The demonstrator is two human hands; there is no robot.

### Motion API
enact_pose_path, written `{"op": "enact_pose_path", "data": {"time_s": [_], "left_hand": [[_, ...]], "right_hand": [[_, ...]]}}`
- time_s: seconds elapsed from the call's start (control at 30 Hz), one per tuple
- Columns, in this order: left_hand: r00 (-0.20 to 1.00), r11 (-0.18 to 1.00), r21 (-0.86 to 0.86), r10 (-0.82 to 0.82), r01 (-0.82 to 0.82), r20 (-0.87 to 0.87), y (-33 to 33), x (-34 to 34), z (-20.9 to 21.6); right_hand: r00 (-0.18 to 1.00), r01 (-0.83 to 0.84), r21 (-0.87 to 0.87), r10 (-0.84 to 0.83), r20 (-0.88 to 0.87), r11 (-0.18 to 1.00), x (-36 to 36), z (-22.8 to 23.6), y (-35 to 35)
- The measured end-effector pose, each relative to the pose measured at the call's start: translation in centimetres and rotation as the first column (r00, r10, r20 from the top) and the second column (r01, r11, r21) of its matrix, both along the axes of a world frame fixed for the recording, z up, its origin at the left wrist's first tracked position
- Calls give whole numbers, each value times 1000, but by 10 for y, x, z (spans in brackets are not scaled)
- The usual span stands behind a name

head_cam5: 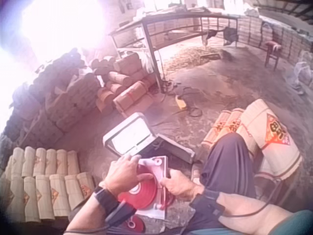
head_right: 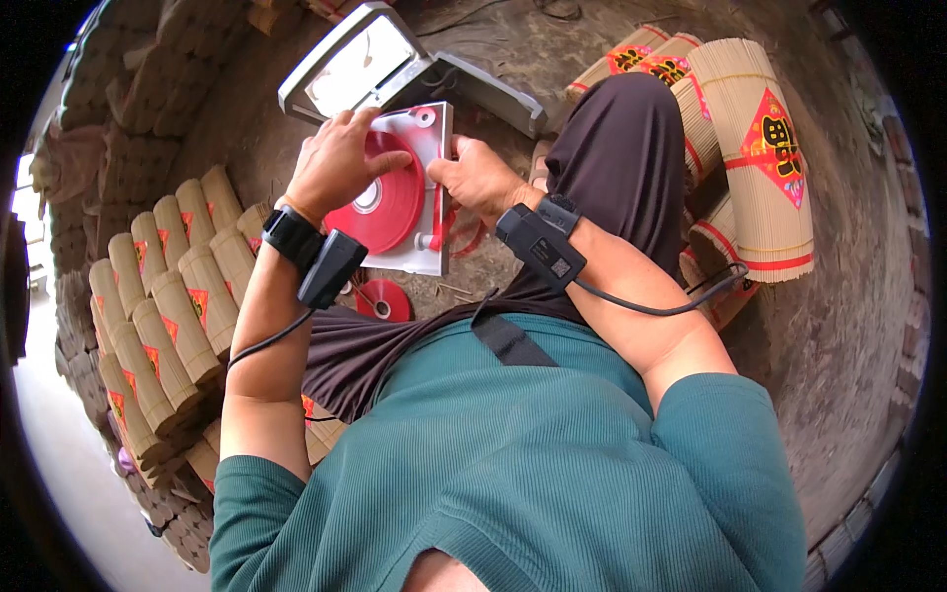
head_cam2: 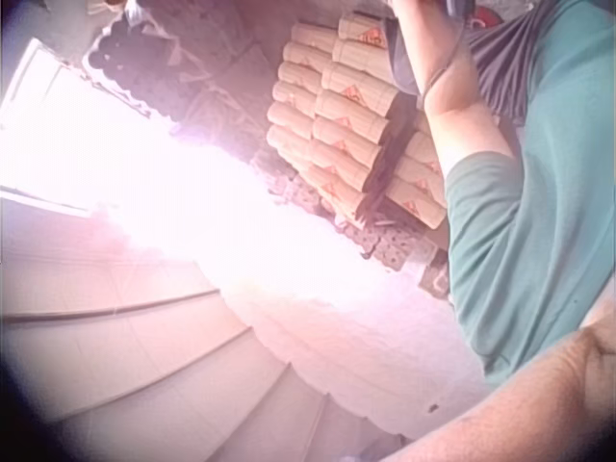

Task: Apply red decorative labels to bundles of bamboo sticks using a manual-feed machine.

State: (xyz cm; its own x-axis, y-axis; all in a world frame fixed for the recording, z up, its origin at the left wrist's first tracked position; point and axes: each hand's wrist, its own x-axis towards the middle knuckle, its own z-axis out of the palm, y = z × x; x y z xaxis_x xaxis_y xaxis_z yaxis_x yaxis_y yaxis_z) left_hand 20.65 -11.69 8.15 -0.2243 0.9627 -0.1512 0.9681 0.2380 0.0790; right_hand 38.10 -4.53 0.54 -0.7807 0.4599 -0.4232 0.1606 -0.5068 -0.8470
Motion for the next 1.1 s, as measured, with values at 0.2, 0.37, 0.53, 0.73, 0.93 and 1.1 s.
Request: {"op": "enact_pose_path", "data": {"time_s": [0.2, 0.37, 0.53, 0.73, 0.93, 1.1], "left_hand": [[991, 993, -37, -113, 111, -67, -3, -3, -3], [1000, 999, 33, -7, 8, -26, -2, -2, -1], [999, 999, 12, -49, 49, 16, -4, -3, 0], [1000, 998, -63, -9, 10, 2, -3, -7, -2], [988, 987, 132, -103, 88, 115, -9, -19, 5], [992, 991, -122, 66, -53, 105, -14, -23, -10]], "right_hand": [[999, 18, -52, -21, -46, 998, -2, 3, -2], [998, -56, -6, 56, -3, 998, -1, 2, 0], [999, 18, -17, -18, -27, 1000, -3, 3, -1], [999, -38, 9, 38, 28, 999, -3, 5, -1], [999, -30, -18, 30, -21, 999, -4, 2, 2], [1000, 16, -36, -17, -22, 999, -5, 4, -4]]}}
